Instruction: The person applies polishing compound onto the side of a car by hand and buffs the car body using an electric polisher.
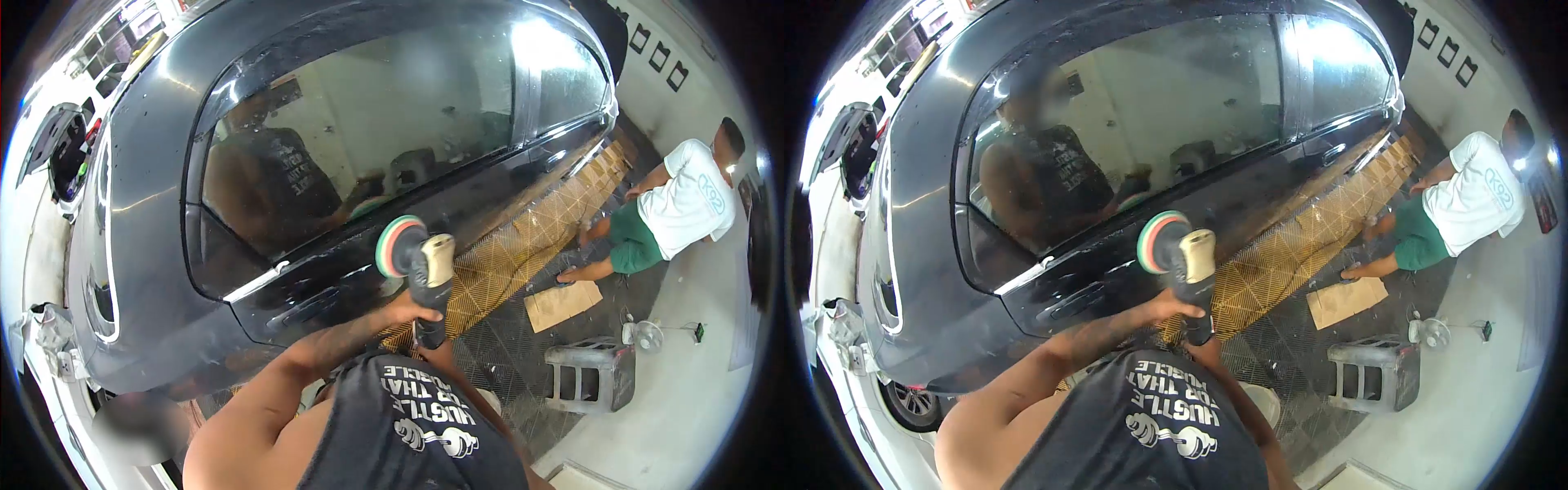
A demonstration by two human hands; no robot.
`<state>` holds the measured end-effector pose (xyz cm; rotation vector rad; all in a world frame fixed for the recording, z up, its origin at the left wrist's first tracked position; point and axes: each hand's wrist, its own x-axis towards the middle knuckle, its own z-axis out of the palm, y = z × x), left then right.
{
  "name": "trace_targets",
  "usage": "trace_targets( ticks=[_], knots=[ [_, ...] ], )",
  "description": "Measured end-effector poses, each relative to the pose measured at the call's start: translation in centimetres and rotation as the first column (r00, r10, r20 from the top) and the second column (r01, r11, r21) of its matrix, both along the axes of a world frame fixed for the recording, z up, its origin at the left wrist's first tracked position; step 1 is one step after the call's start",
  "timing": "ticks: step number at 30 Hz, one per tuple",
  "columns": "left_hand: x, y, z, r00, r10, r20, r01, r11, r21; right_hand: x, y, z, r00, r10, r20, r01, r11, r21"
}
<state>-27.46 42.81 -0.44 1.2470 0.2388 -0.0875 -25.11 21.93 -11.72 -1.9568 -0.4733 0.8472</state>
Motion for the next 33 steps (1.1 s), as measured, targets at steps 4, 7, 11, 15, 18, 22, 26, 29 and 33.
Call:
trace_targets(
  ticks=[4, 7, 11, 15, 18, 22, 26, 29, 33],
  knots=[
    [4.9, -0.1, 0.9, 0.994, -0.095, -0.061, 0.098, 0.994, 0.049, 1.5, 1.2, 4.0, 0.970, -0.098, -0.222, 0.131, 0.981, 0.140],
    [6.1, 0.3, 3.1, 0.983, -0.132, -0.126, 0.138, 0.989, 0.043, 2.1, 2.2, 5.8, 0.963, -0.129, -0.235, 0.152, 0.985, 0.085],
    [5.5, 0.8, 1.5, 0.994, -0.092, -0.061, 0.099, 0.987, 0.125, 1.9, 3.0, 6.7, 0.974, -0.080, -0.210, 0.115, 0.980, 0.160],
    [1.5, 2.1, 2.2, 0.995, -0.064, 0.072, 0.055, 0.991, 0.119, 1.5, 3.3, 0.3, 0.999, -0.024, -0.028, 0.031, 0.953, 0.301],
    [-2.6, 2.1, 0.9, 0.999, 0.046, 0.009, -0.046, 0.995, 0.086, 1.7, 2.5, -3.1, 0.998, 0.034, -0.061, -0.019, 0.973, 0.232],
    [-6.3, 1.7, -1.3, 0.994, 0.091, -0.064, -0.082, 0.988, 0.128, 1.5, 1.6, 0.6, 0.978, 0.147, -0.147, -0.101, 0.954, 0.283],
    [-5.6, 1.6, -1.3, 0.996, 0.077, -0.042, -0.068, 0.980, 0.188, 1.2, 1.7, 1.7, 0.939, 0.184, -0.291, -0.087, 0.944, 0.317],
    [-3.4, 1.0, -0.9, 0.995, 0.077, -0.055, -0.072, 0.992, 0.099, 1.9, 1.6, 2.3, 0.941, 0.162, -0.297, -0.057, 0.942, 0.332],
    [0.1, 0.5, 0.2, 0.999, 0.020, -0.050, -0.018, 0.999, 0.043, 2.6, 1.9, 4.0, 0.997, 0.078, -0.020, -0.065, 0.928, 0.366]
  ],
)
